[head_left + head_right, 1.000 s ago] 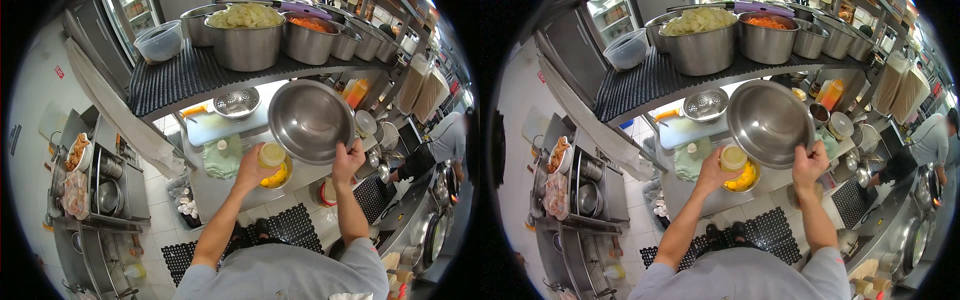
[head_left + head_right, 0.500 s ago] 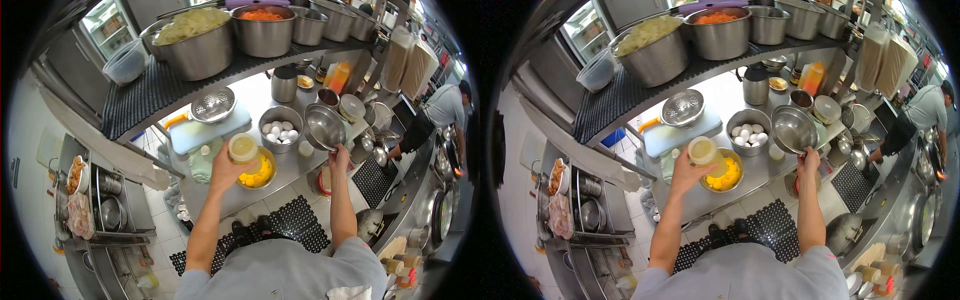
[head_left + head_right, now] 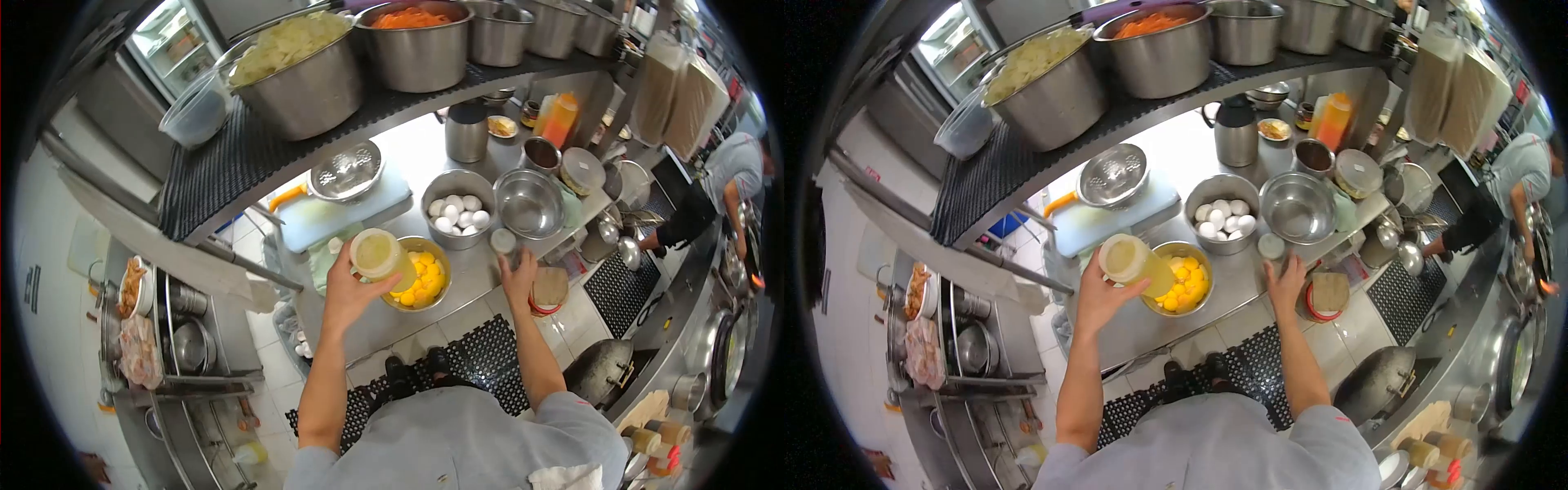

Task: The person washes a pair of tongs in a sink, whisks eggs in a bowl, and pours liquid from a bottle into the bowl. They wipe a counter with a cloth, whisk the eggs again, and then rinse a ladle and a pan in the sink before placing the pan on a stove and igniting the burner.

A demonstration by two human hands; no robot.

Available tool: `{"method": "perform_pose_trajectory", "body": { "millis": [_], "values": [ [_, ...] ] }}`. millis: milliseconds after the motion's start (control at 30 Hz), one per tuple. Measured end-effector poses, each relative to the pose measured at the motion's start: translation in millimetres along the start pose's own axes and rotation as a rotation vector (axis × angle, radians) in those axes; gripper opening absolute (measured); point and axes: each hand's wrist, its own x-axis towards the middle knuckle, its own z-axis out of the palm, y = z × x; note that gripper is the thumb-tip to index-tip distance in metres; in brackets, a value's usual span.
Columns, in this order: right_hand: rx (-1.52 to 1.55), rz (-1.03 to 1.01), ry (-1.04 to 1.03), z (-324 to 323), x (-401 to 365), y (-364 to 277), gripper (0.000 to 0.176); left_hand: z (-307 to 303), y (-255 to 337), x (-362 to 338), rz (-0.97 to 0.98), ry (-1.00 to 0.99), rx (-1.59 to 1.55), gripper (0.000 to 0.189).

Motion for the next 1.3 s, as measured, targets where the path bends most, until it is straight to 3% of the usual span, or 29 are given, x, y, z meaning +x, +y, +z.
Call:
{"method": "perform_pose_trajectory", "body": {
  "millis": [67,100,233,333,433,533,600,667,767,867,900,1000,1133,1300],
  "values": [
    [-0.39,-0.139,0.01,2,-4,-27,0.079,-3,4,-3,-0.021,0.002,0.006,0.071],
    [-0.317,-0.026,-0.072,5,0,-31,0.086,-6,4,-6,-0.016,0.009,0.012,0.071],
    [-0.403,-0.04,-0.1,7,6,-40,0.075,-14,3,-14,-0.016,0.025,-0.028,0.073],
    [-0.263,0.002,-0.101,4,3,-28,0.064,-28,13,-31,-0.045,0.052,-0.025,0.074],
    [0.442,0.169,-0.077,1,-13,-40,0.063,-54,14,-49,-0.017,0.104,-0.002,0.075],
    [0.966,-0.123,-0.408,-44,-39,-194,0.065,-87,15,-82,-0.051,0.165,-0.06,0.074],
    [1.019,-0.382,-0.715,-60,-59,-284,0.077,-111,12,-109,-0.053,0.217,-0.095,0.073],
    [1.146,-0.447,-1.013,-68,-92,-367,0.077,-139,2,-137,-0.003,0.291,-0.105,0.073],
    [0.747,-1.117,-1.193,-57,-129,-469,0.07,-191,-10,-190,0.025,0.383,-0.123,0.072],
    [0.642,-1.349,-1.556,-42,-212,-560,0.058,-251,-28,-253,0.06,0.506,-0.122,0.074],
    [0.664,-1.54,-1.544,-30,-244,-582,0.057,-273,-26,-275,0.061,0.526,-0.079,0.073],
    [0.522,-1.709,-1.729,-17,-335,-651,0.053,-337,-34,-340,0.041,0.63,-0.113,0.066],
    [0.515,-1.971,-1.756,-19,-447,-730,0.053,-415,-48,-423,0.041,0.811,0.121,0.068],
    [0.592,-2.212,-1.814,-20,-566,-809,0.051,-495,-51,-509,0.013,0.993,0.184,0.071]
  ]
}}
